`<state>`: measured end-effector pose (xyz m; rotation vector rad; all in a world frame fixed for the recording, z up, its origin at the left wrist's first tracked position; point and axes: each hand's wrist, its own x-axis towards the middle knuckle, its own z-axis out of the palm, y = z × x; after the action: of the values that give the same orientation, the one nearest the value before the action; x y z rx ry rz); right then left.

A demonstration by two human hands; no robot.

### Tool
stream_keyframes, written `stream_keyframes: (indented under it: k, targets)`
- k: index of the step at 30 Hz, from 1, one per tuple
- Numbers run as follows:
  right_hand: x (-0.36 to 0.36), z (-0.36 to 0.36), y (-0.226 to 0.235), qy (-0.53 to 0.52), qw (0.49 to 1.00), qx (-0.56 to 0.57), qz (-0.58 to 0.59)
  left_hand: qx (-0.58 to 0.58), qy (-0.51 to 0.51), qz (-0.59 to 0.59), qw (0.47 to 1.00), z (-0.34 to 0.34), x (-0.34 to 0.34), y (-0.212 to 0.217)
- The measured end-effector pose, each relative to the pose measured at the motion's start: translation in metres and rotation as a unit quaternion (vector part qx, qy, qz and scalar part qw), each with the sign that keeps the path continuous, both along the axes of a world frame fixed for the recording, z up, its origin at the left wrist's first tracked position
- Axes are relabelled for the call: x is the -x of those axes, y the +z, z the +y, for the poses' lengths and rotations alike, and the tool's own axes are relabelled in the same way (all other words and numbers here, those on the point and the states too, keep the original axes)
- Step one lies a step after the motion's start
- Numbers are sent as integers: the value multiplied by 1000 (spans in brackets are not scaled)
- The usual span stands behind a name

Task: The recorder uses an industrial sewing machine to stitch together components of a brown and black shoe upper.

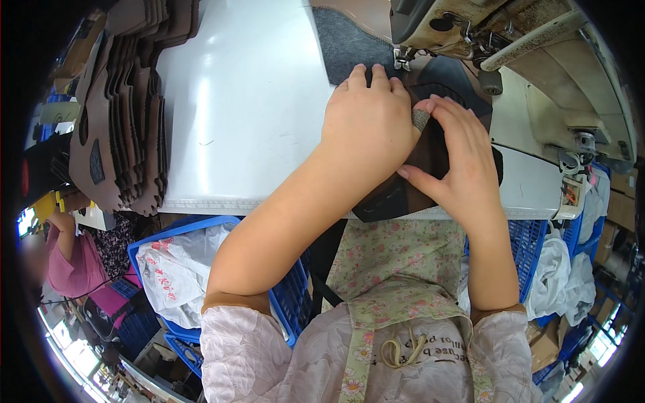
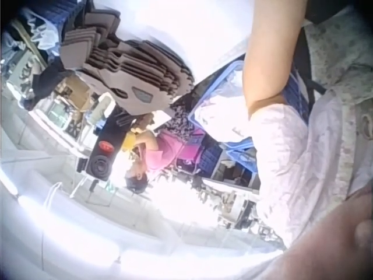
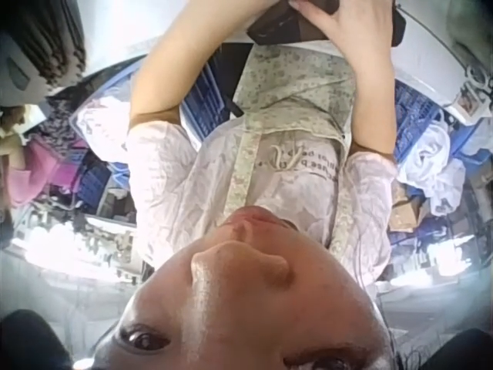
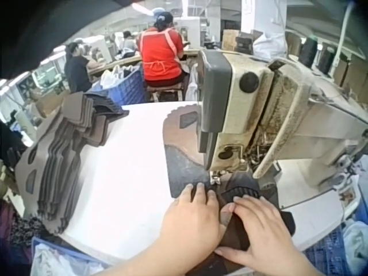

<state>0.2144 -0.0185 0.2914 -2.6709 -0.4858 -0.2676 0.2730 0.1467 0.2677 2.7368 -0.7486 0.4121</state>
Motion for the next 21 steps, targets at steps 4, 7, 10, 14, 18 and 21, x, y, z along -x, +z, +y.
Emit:
stream_keyframes:
  k: [4,7,10,14,18,21]
  targets:
    - [1,-1,-2,-5,1000,-19,8,-22,1,11,1000,0,2,3]
    - [-2,-9,-4,5,999,-34,11,-12,-7,27,1000,2,0,5]
    - [-8,-19,-6,6,1000,-26,-2,12,-11,36,999,2,-1,8]
    - [-10,-30,-6,-15,999,-23,22,20,-9,36,999,2,-2,12]
    - [2,-22,-4,11,1000,-14,12,30,-30,46,998,7,-7,19]
    - [19,-5,-4,36,999,-5,8,65,-73,124,987,22,-17,30]
